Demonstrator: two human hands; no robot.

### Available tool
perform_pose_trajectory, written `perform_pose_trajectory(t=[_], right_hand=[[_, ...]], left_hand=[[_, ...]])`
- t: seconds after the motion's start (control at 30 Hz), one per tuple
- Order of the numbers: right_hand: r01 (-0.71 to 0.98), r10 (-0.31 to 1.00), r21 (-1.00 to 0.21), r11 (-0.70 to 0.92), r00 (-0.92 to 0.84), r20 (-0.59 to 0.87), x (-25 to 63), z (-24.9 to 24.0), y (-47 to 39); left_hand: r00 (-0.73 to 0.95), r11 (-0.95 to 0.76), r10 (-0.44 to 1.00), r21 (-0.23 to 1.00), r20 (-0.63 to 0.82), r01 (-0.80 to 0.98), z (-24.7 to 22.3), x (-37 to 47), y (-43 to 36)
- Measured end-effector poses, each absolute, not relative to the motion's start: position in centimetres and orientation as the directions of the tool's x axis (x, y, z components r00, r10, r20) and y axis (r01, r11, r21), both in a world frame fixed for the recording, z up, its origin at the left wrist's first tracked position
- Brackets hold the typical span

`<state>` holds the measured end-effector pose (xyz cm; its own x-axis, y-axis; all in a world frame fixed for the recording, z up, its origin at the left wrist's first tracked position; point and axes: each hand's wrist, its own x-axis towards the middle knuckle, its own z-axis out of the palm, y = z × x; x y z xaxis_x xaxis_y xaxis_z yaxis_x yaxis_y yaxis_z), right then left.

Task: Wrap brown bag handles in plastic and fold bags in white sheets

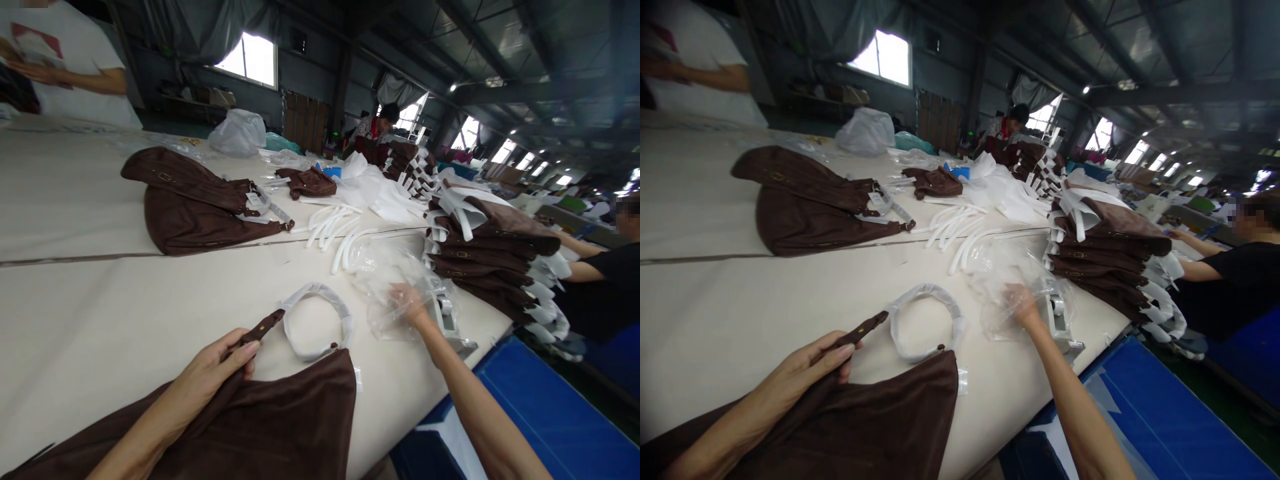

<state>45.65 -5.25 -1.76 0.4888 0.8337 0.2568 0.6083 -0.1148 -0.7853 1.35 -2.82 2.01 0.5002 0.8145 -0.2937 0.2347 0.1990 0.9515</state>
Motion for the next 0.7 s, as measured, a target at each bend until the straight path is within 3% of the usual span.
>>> perform_pose_trajectory(t=[0.43, 0.6, 0.7], right_hand=[[0.512, 0.831, -0.85, -0.127, 0.522, 0.191, 44.5, 0.6, -7.8], [0.511, 0.73, -0.852, -0.116, 0.626, 0.276, 43.9, 1.8, -9.6], [0.429, 0.622, -0.903, -0.019, 0.713, 0.325, 42.1, 3.3, -13.2]], left_hand=[[0.496, 0.209, 0.814, 0.95, -0.301, 0.234, 2.1, 1.0, -2.6], [0.493, 0.228, 0.813, 0.948, -0.31, 0.221, 1.8, 1.0, -2.6], [0.481, 0.202, 0.833, 0.96, -0.274, 0.196, 2.4, 1.2, -3.2]])
